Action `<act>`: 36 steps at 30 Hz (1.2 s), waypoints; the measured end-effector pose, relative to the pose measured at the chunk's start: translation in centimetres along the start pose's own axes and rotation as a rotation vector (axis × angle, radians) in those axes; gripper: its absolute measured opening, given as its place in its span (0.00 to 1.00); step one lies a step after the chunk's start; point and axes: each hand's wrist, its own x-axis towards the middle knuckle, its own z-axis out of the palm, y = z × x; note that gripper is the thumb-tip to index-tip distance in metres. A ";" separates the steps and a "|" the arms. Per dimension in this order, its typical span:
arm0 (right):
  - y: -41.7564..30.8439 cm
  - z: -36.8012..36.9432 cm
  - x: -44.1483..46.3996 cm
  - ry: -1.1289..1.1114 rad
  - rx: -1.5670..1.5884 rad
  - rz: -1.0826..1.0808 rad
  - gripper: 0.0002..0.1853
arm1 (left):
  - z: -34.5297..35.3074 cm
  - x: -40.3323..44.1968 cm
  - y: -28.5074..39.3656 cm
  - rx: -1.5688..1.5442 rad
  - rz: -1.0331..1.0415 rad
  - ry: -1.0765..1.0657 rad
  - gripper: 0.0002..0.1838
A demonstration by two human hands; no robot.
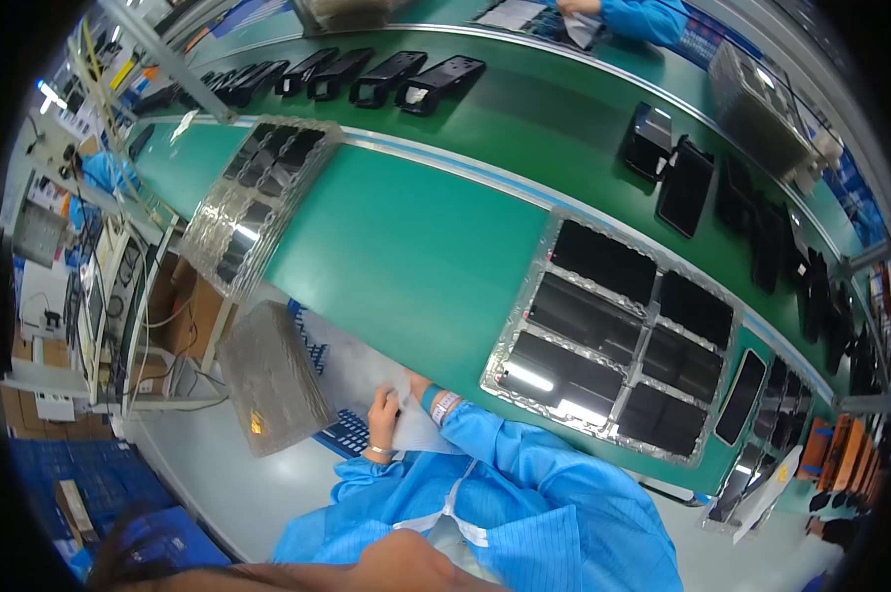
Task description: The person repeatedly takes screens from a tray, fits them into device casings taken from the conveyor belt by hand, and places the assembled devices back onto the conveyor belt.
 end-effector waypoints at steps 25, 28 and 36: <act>-10.6 -32.5 -17.3 0.758 -1.195 -0.237 0.28 | -2.9 10.0 -13.7 -0.060 -0.637 -0.383 0.25; -10.1 -32.6 -17.1 0.746 -1.217 -0.262 0.29 | -11.2 11.0 1.6 -0.397 -0.532 -0.806 0.19; -11.3 -32.4 -19.1 0.784 -1.243 -0.291 0.35 | -13.2 19.1 20.7 -0.252 0.320 -0.478 0.12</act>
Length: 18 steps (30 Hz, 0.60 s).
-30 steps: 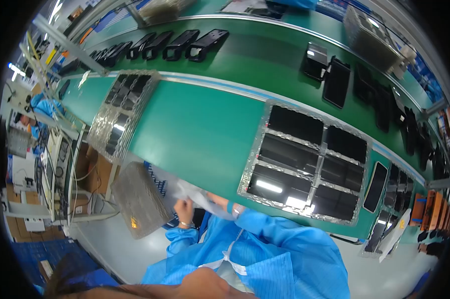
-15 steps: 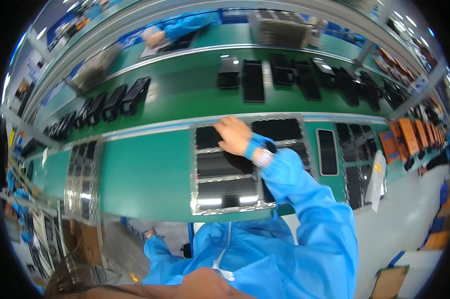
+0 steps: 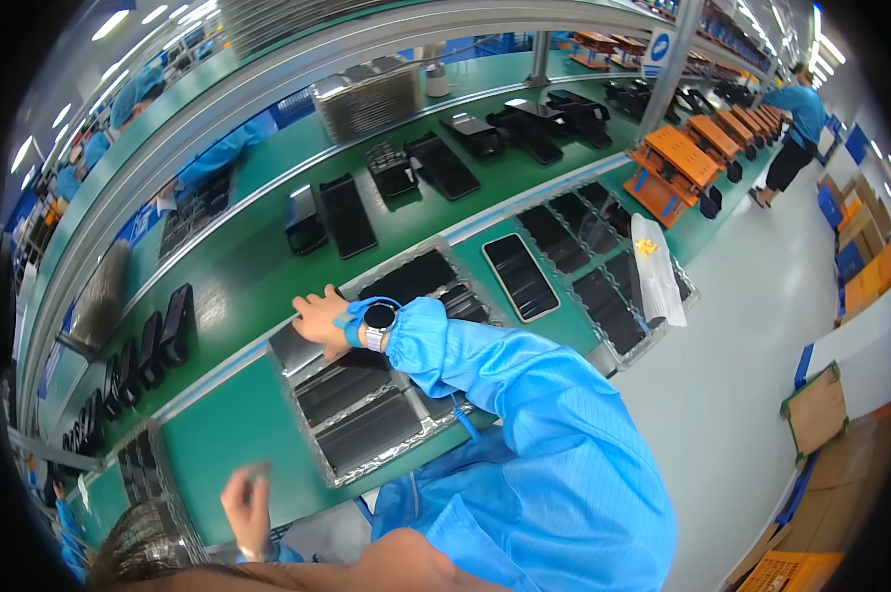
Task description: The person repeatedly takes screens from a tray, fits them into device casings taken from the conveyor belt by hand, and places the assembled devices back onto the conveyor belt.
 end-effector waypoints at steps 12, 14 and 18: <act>-4.6 -3.8 -13.0 -0.401 1.703 0.120 0.24 | 7.9 9.7 5.8 -0.118 0.570 0.405 0.09; -5.6 -5.6 -14.3 -0.512 1.781 0.304 0.27 | 8.0 9.6 5.7 -0.017 0.611 0.382 0.08; -6.2 -5.4 -15.5 -0.683 2.243 0.424 0.28 | 8.2 10.3 5.9 0.369 0.837 0.360 0.10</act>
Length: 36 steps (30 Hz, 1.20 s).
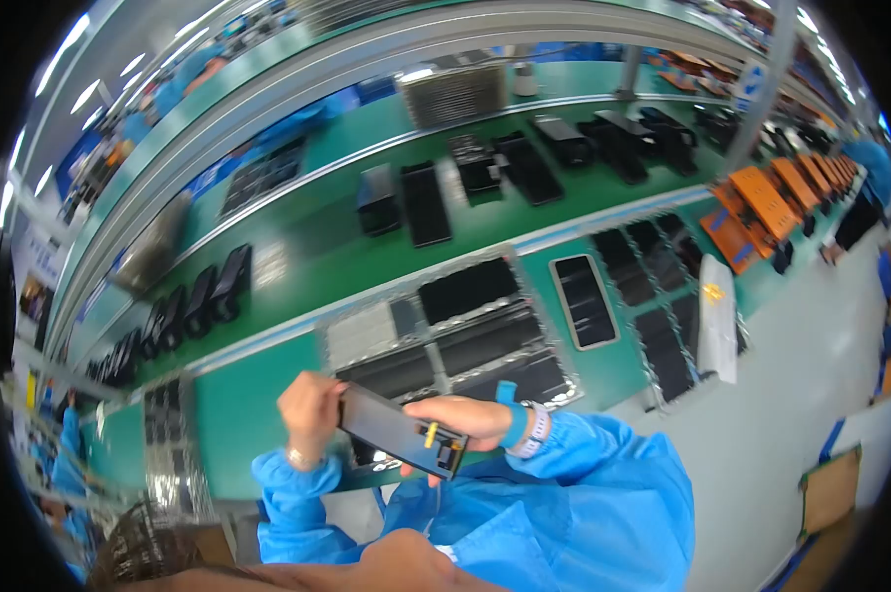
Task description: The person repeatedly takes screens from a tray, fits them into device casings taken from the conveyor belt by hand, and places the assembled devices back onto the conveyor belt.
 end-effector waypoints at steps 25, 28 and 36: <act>0.0 0.1 3.9 0.475 -0.073 -0.850 0.29 | 3.0 2.8 4.3 -0.298 -0.149 -0.004 0.13; -0.1 0.6 4.1 0.447 -0.109 -0.846 0.29 | 3.5 2.7 4.8 -0.264 -0.155 0.048 0.12; 0.1 1.6 4.2 0.537 -0.135 -0.845 0.28 | 4.6 1.8 4.2 -0.196 -0.083 0.091 0.14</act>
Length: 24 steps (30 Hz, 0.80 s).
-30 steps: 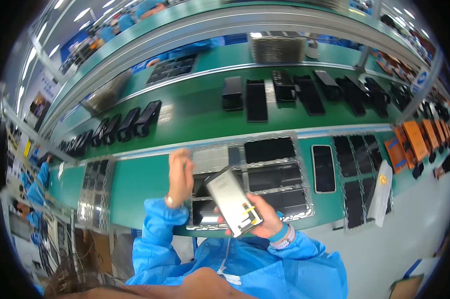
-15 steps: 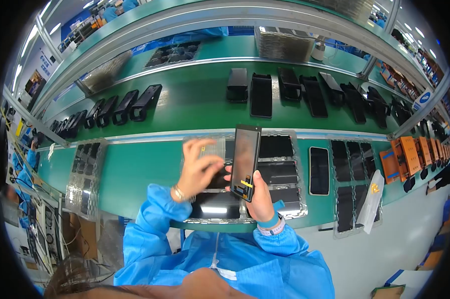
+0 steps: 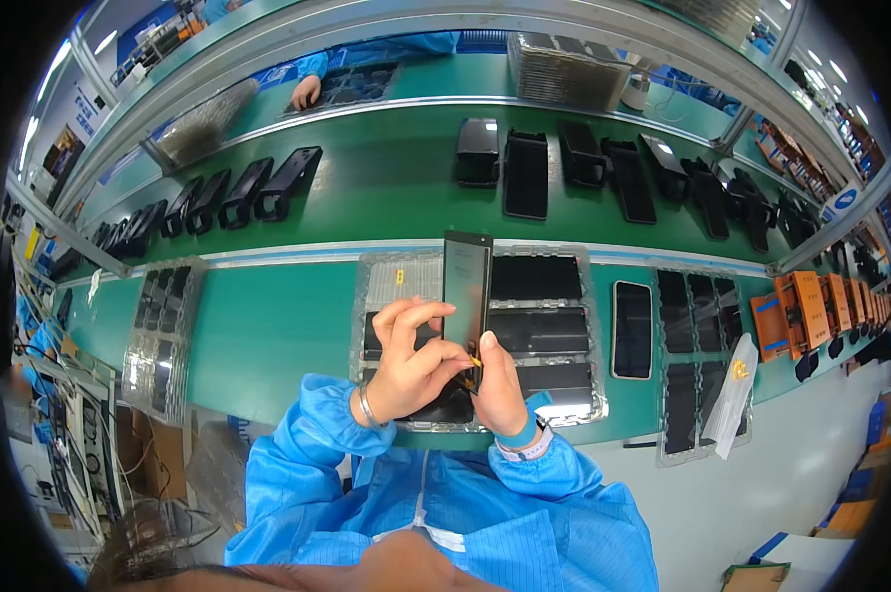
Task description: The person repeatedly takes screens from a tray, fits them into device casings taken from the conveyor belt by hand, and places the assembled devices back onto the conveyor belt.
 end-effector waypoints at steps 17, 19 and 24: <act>0.4 0.0 0.3 0.093 -0.083 -0.124 0.28 | -1.3 1.2 -1.1 -0.302 0.050 -0.154 0.11; 0.2 -0.2 0.6 0.061 -0.081 -0.178 0.30 | -1.5 1.0 -0.6 -0.211 0.189 -0.102 0.10; 0.5 -0.4 1.0 0.210 -0.192 -0.365 0.33 | -0.8 0.2 -0.5 -0.434 -0.014 -0.098 0.14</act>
